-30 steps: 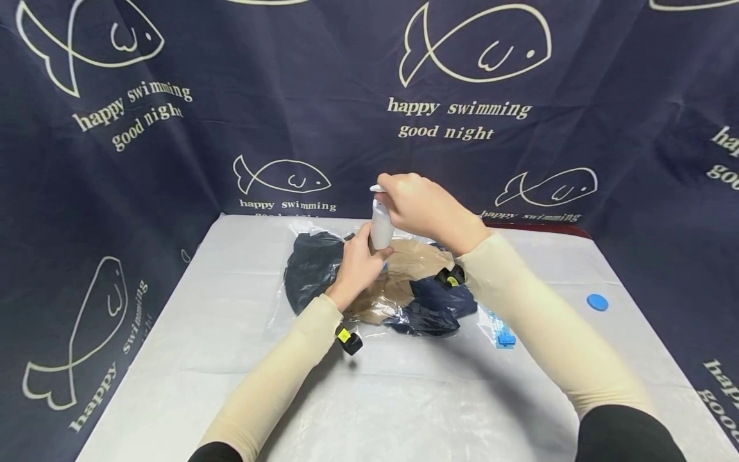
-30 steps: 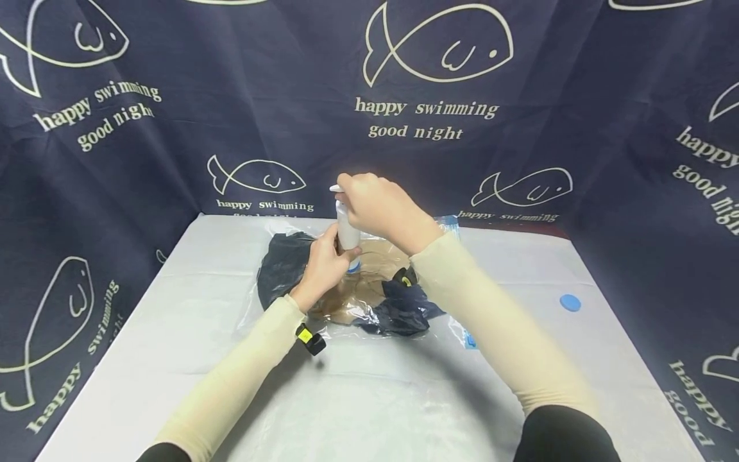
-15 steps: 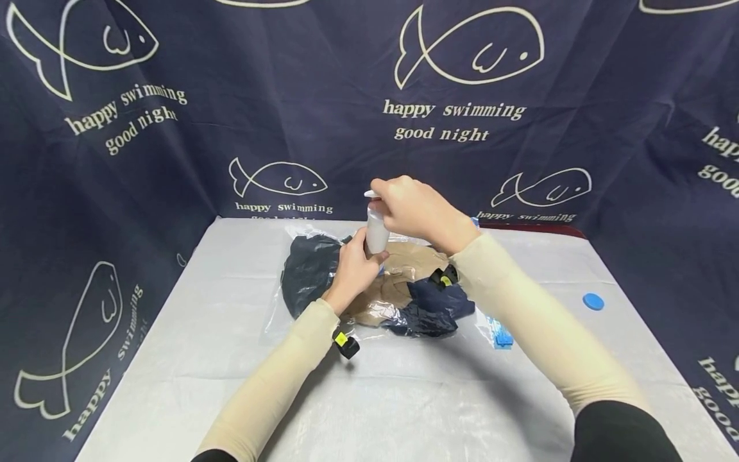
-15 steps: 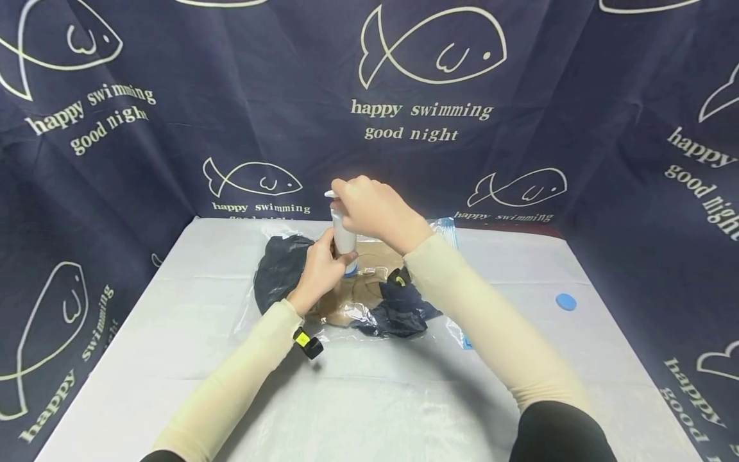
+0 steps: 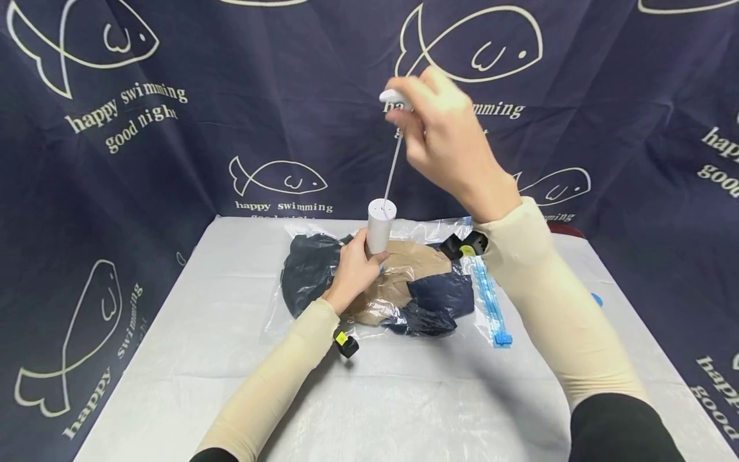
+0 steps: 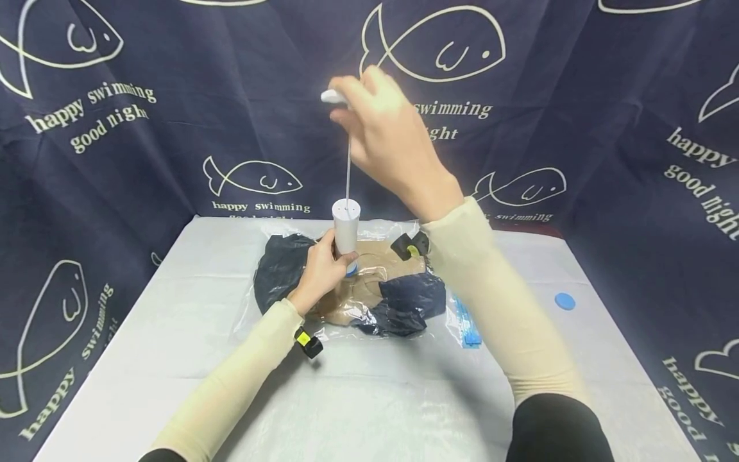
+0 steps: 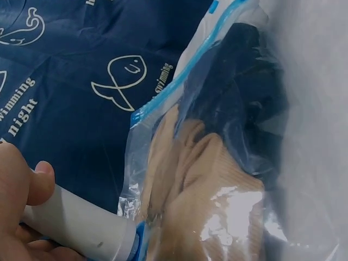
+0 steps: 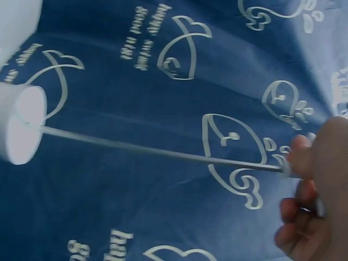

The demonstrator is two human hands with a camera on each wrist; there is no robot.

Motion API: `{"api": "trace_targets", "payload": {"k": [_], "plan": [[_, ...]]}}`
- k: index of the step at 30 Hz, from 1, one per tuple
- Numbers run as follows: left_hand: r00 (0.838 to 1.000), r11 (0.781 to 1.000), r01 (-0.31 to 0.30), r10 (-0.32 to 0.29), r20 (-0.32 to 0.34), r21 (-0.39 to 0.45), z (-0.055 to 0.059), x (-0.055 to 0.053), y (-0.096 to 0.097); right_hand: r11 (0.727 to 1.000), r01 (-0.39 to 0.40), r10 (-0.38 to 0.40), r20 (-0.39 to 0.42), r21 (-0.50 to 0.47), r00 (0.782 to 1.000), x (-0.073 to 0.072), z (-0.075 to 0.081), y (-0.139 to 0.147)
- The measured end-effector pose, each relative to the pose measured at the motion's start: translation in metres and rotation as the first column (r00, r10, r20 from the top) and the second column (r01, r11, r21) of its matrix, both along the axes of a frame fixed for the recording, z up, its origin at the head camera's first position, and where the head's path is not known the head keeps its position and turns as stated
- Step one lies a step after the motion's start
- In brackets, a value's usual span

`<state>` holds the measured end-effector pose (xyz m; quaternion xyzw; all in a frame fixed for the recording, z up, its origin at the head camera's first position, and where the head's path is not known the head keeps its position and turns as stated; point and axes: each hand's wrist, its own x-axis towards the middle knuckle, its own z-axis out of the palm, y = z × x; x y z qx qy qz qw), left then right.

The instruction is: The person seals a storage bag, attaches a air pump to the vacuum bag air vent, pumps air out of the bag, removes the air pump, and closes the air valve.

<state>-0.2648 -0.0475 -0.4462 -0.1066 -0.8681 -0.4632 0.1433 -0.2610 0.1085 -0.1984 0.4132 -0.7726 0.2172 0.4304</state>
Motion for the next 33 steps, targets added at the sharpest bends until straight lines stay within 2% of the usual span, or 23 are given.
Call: {"api": "trace_targets", "payload": {"k": [2,5,10,16,21,25,33], "plan": [[1.0,1.0,-0.004,0.004,-0.004,0.003,0.002,0.0,0.0,1.0,0.006,-0.006,-0.018,-0.012,1.0,0.003,0.004,0.0],[1.0,1.0,-0.007,0.007,-0.006,0.003,0.005,0.001,0.0,0.999,0.034,-0.035,0.05,0.039,0.998,0.005,0.001,0.0],[1.0,1.0,-0.003,0.003,0.005,-0.003,0.005,0.003,0.001,0.98,0.071,-0.111,0.216,0.188,0.97,0.0,-0.021,0.001],[1.0,1.0,0.0,0.0,-0.008,0.002,0.007,0.004,0.001,0.953,0.04,-0.148,0.345,0.3,0.927,-0.006,-0.052,-0.002],[1.0,1.0,0.008,-0.008,-0.018,-0.002,0.009,0.004,0.001,0.924,0.018,-0.18,0.395,0.382,0.901,-0.01,-0.074,-0.006],[1.0,1.0,0.012,-0.012,-0.025,0.001,0.01,0.004,0.001,0.914,0.011,-0.191,0.405,0.406,0.894,-0.012,-0.085,-0.01],[1.0,1.0,0.012,-0.012,-0.003,-0.004,0.011,0.003,0.001,0.909,0.027,-0.211,0.406,0.415,0.889,-0.014,-0.091,-0.014]]}}
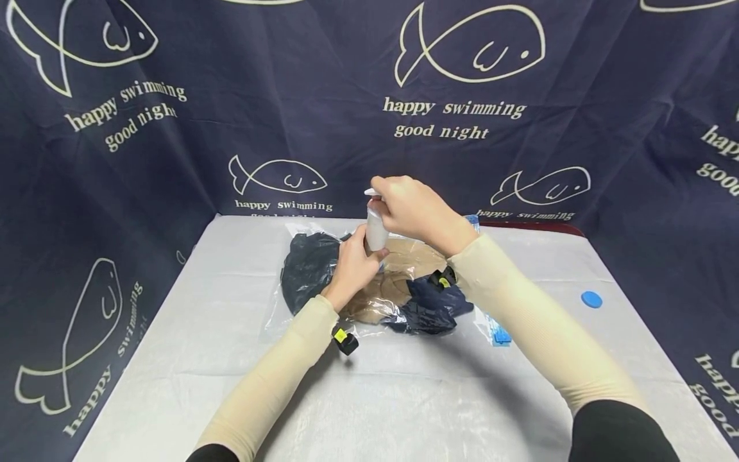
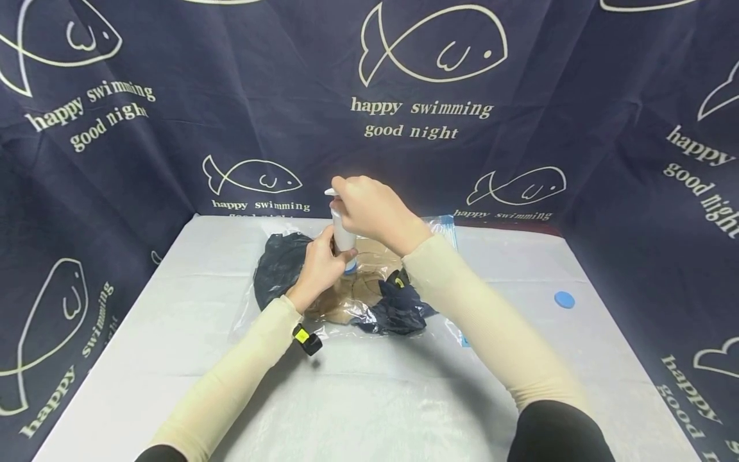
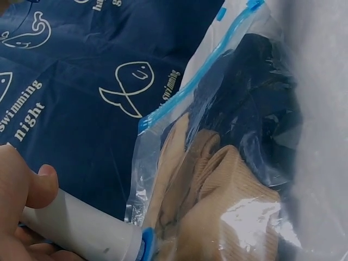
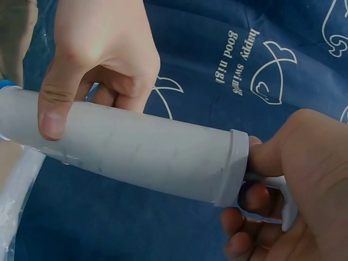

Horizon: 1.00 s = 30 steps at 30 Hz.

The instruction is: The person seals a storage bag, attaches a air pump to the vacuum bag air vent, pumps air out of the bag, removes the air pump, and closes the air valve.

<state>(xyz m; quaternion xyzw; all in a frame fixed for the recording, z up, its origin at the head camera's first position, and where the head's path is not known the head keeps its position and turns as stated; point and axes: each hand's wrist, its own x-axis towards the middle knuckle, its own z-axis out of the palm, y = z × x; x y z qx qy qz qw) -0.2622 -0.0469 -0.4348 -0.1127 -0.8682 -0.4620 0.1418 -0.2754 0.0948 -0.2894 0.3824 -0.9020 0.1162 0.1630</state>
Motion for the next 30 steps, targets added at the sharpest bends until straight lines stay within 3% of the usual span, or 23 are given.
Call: {"api": "trace_targets", "payload": {"k": [5,8,10,13,14,16,19,22,30], "plan": [[1.0,1.0,0.013,-0.013,-0.005,0.012,-0.002,-0.004,0.001,0.999,0.014,-0.013,-0.012,0.048,1.0,-0.002,0.014,0.004],[1.0,1.0,0.015,-0.015,-0.007,0.011,-0.005,-0.004,0.002,1.0,0.016,-0.016,-0.117,-0.001,0.993,0.001,0.032,0.011],[1.0,1.0,0.017,-0.017,0.0,0.009,-0.007,-0.003,0.002,0.996,-0.018,-0.003,-0.236,-0.086,0.972,0.003,0.047,0.016],[1.0,1.0,0.009,-0.009,0.01,0.011,-0.01,-0.001,0.002,0.971,-0.112,0.015,-0.415,-0.212,0.91,0.006,0.067,0.022],[1.0,1.0,0.007,-0.008,0.01,0.013,-0.01,-0.001,0.002,0.961,-0.137,0.015,-0.452,-0.24,0.892,0.007,0.073,0.023],[1.0,1.0,0.003,-0.003,0.009,0.013,-0.01,-0.001,0.002,0.946,-0.16,0.004,-0.48,-0.283,0.877,0.009,0.083,0.023],[1.0,1.0,-0.001,0.001,0.008,0.014,-0.01,-0.001,0.002,0.942,-0.148,-0.001,-0.441,-0.302,0.897,0.012,0.088,0.022],[1.0,1.0,-0.012,0.012,0.015,0.014,-0.008,0.0,0.001,0.958,-0.113,0.007,-0.372,-0.264,0.928,0.012,0.084,0.021],[1.0,0.999,-0.018,0.018,0.005,0.034,-0.001,0.003,0.003,0.993,-0.063,0.044,-0.186,-0.1,0.982,0.008,0.05,0.017]]}}
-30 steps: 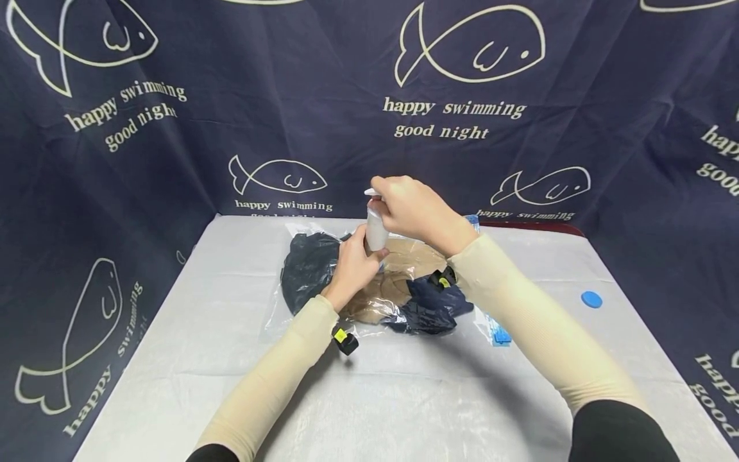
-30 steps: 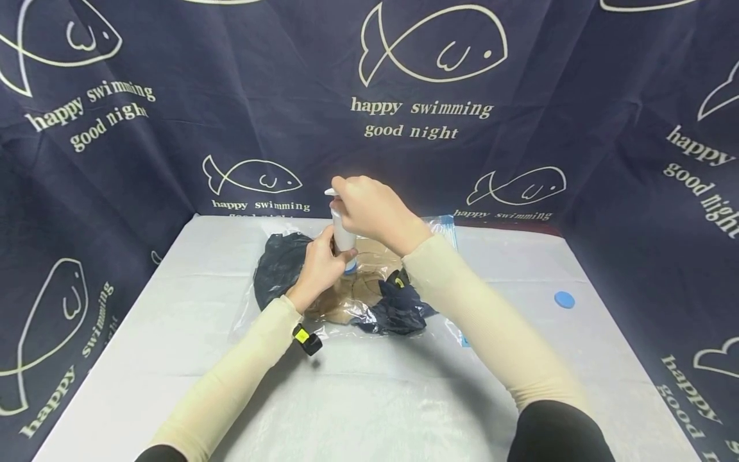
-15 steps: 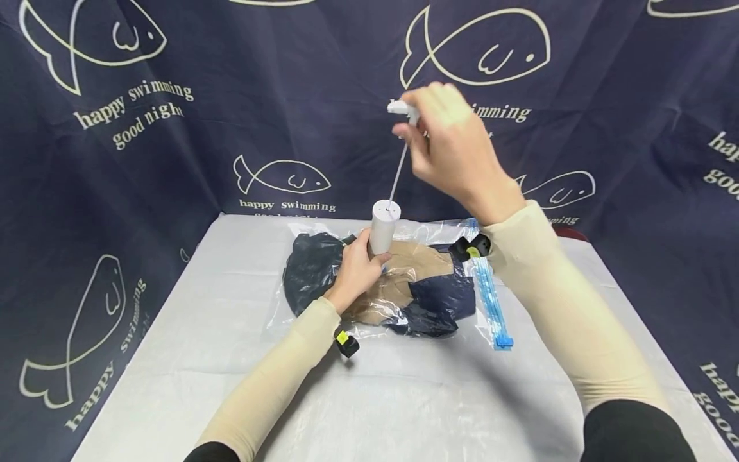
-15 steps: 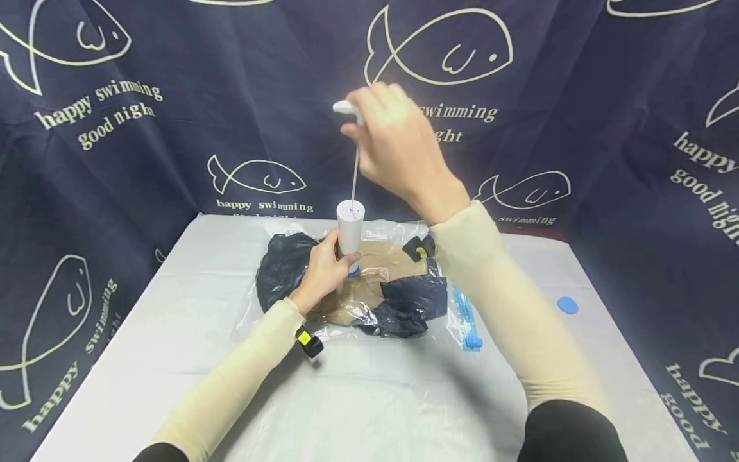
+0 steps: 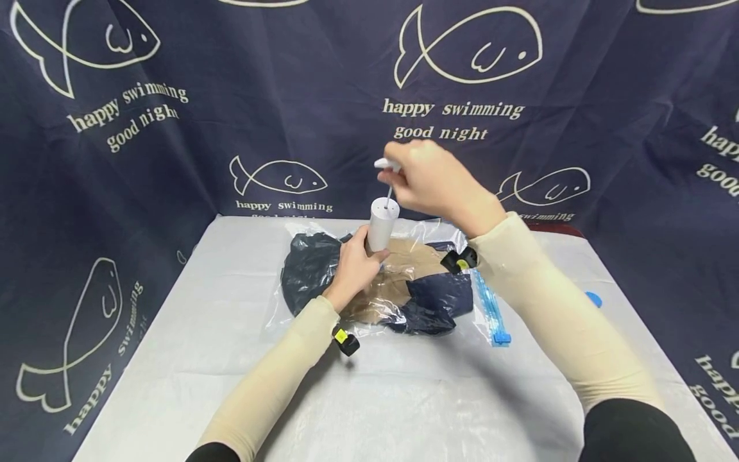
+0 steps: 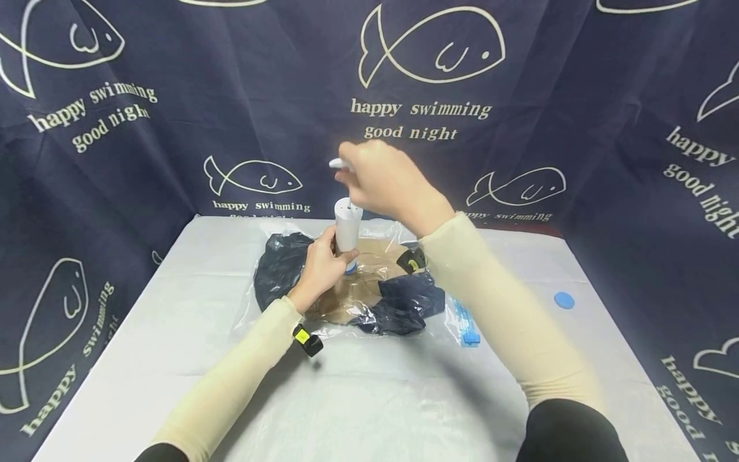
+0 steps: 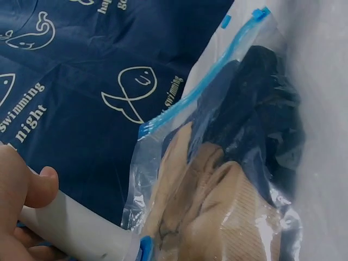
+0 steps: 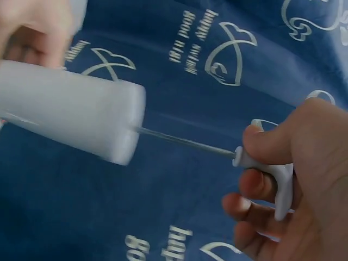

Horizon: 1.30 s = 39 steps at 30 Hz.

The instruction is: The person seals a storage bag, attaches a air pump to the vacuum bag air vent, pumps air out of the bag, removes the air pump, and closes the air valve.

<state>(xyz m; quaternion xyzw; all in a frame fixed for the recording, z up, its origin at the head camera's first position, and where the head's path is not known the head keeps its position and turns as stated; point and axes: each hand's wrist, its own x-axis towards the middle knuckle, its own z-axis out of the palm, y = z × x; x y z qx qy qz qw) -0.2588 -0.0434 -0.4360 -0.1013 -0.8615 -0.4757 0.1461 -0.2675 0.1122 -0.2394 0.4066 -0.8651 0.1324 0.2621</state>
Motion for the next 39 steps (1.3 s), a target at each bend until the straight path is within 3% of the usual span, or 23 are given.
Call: {"api": "trace_targets", "payload": {"k": [7,13,25,31,39], "plan": [[1.0,1.0,-0.005,0.005,0.001,0.006,-0.004,0.002,0.001,0.995,0.019,-0.033,0.14,0.098,0.99,-0.004,-0.034,-0.007],[1.0,1.0,0.003,-0.003,-0.016,-0.008,-0.004,0.001,0.003,0.99,0.055,-0.076,0.166,0.127,0.983,-0.005,-0.048,-0.01],[0.999,0.999,0.038,-0.038,-0.011,-0.011,-0.002,-0.003,0.008,0.975,0.201,-0.211,0.107,0.099,0.972,-0.005,-0.056,-0.014],[0.997,0.998,0.062,-0.061,0.039,-0.023,-0.007,0.0,0.003,0.979,0.156,-0.178,0.177,0.13,0.968,-0.004,-0.057,-0.015],[0.998,0.997,0.064,-0.063,0.031,-0.047,-0.008,-0.001,0.0,0.992,0.08,-0.102,0.247,0.098,0.964,0.0,-0.053,-0.01]]}}
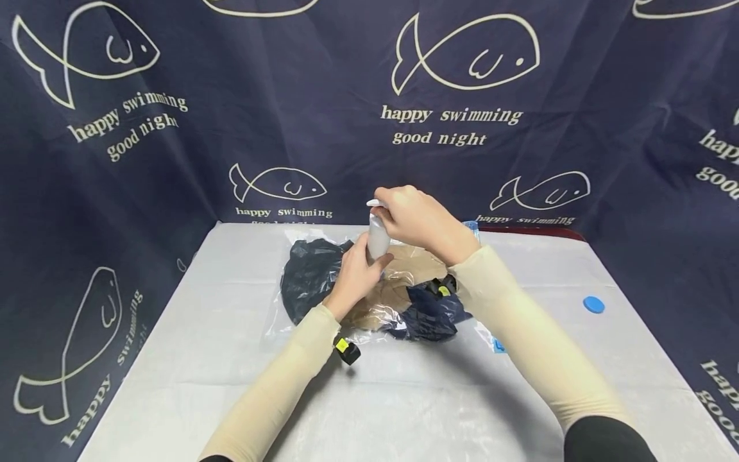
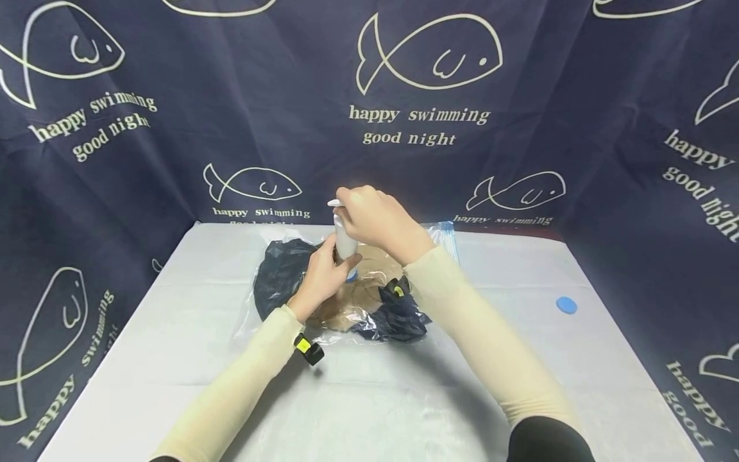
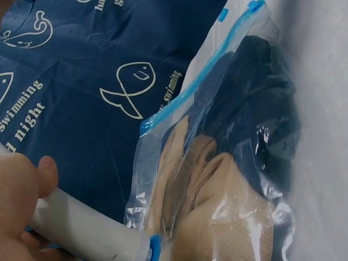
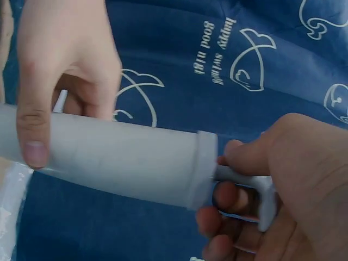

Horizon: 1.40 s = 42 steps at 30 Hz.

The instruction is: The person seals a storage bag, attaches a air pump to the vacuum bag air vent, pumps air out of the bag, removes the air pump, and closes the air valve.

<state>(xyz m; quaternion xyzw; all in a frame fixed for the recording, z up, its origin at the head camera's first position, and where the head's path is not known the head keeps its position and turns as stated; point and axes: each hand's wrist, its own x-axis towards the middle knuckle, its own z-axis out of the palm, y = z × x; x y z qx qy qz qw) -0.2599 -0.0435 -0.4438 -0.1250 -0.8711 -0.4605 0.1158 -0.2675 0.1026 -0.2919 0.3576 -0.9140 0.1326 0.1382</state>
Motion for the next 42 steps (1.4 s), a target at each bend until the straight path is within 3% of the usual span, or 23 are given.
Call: {"api": "trace_targets", "payload": {"k": [12,20,26,36,39,42], "plan": [[1.0,1.0,0.002,-0.003,-0.007,-0.01,-0.008,-0.001,-0.002,1.0,-0.002,0.001,-0.06,-0.024,0.998,-0.003,-0.02,-0.007],[0.999,0.999,0.035,-0.035,-0.008,0.02,0.01,-0.001,-0.002,0.999,0.025,-0.027,-0.058,-0.034,0.998,-0.005,-0.007,-0.004],[0.999,1.0,0.009,-0.008,-0.045,0.026,0.021,-0.001,-0.004,0.999,0.024,-0.029,-0.092,-0.048,0.995,-0.008,0.0,-0.006],[1.0,1.0,-0.009,0.009,-0.03,0.012,0.021,0.0,-0.006,1.0,0.002,-0.002,-0.06,-0.001,0.998,-0.005,0.004,-0.007],[0.999,1.0,-0.014,0.014,-0.03,0.012,0.02,0.001,-0.006,1.0,-0.014,0.014,-0.033,0.004,0.999,-0.005,0.01,-0.007],[0.999,0.999,-0.024,0.025,-0.041,0.022,0.022,0.001,-0.007,0.999,-0.038,0.038,-0.059,-0.005,0.998,-0.007,0.021,-0.007]]}}
